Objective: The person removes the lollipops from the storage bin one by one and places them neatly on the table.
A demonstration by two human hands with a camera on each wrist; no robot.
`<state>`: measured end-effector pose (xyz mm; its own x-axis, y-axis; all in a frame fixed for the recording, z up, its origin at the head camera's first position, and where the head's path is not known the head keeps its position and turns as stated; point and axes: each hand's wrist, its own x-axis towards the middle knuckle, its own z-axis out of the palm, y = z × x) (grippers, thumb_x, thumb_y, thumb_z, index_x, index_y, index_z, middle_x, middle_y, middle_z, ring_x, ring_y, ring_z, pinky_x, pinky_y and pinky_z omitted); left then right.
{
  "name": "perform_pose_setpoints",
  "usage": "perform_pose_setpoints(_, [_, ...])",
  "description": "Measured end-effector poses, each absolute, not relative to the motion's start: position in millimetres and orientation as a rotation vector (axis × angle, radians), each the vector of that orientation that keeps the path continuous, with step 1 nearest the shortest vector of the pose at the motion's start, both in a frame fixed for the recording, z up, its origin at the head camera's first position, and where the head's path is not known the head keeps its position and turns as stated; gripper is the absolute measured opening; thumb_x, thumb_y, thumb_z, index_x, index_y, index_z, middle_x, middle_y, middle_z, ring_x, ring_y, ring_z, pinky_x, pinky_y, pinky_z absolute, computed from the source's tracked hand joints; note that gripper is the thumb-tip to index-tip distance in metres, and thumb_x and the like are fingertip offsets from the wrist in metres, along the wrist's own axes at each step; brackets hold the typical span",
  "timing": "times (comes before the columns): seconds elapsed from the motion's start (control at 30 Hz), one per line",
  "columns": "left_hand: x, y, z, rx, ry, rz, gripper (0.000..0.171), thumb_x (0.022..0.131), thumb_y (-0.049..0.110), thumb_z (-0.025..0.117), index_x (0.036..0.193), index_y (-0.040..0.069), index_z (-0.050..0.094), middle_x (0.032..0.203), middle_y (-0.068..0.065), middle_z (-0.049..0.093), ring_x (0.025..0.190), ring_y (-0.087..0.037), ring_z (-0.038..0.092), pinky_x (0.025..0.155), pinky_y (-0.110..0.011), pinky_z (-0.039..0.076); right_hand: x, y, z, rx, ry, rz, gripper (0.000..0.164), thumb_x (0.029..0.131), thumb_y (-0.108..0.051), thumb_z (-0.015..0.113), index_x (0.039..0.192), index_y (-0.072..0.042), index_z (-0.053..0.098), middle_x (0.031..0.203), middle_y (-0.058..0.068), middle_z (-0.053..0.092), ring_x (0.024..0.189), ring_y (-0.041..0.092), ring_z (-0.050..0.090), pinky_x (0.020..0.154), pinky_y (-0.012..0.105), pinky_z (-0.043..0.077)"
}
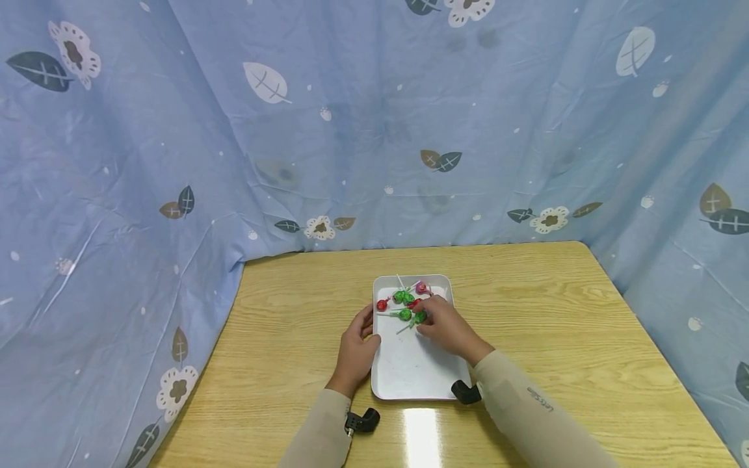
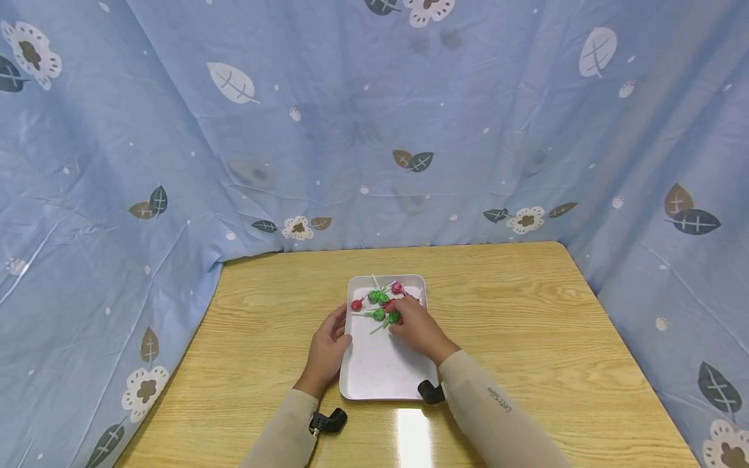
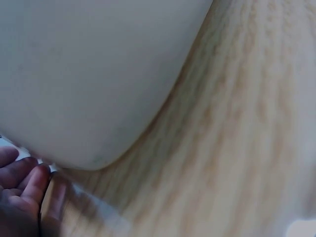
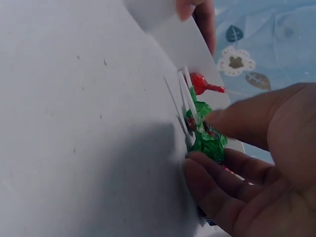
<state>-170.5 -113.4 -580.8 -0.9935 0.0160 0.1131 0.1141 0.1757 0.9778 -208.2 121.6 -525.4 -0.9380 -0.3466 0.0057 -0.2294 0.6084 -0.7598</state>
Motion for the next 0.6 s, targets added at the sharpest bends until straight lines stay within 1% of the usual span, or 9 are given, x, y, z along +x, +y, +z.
perform_pose_setpoints(0.1, [-170.0,-114.4,-581.0,-0.129,-2.354,-1.963,0.067,0.097,-0.004,0.06,0.163,0.006,0.049,0.151,-0.014,0.061,0.129,-0.029,0.064,0.103,-0.044,0.056,-207.4,119.5,-527.0,-0.496,2.74,-1.177,0.026,0.09,0.009,0.08,0.113,0.0,0.075,0.111,0.009,0.063,0.096,0.022,0.063,0.087,0.041,0.058])
perform_pose_setpoints(0.23, [-170.2,-114.8,-580.2,-0.136,-2.354,-1.963,0.068,0.097,-0.004,0.06,0.163,0.006,0.049,0.152,-0.014,0.061,0.129,-0.029,0.064,0.103,-0.043,0.056,-206.8,117.1,-526.2,-0.527,2.788,-1.094,0.025,0.087,0.011,0.081,0.107,-0.004,0.076,0.107,0.006,0.064,0.098,0.024,0.063,0.089,0.045,0.058])
perform_pose_setpoints(0.43, [-169.0,-114.9,-579.3,-0.129,-2.38,-1.949,0.067,0.097,-0.004,0.06,0.163,0.005,0.048,0.151,-0.014,0.061,0.128,-0.029,0.065,0.103,-0.043,0.056,-205.4,113.9,-525.8,-0.464,2.763,-1.011,0.025,0.089,0.007,0.083,0.107,-0.007,0.077,0.103,0.002,0.064,0.094,0.02,0.062,0.088,0.042,0.058])
perform_pose_setpoints(0.6, [-168.8,-114.3,-577.2,-0.109,-2.387,-1.958,0.067,0.098,-0.003,0.06,0.163,0.006,0.048,0.152,-0.011,0.061,0.128,-0.025,0.064,0.103,-0.041,0.056,-206.6,116.6,-524.7,-0.464,2.729,-1.058,0.024,0.088,0.004,0.084,0.107,-0.008,0.076,0.101,0.002,0.063,0.091,0.018,0.062,0.085,0.041,0.058])
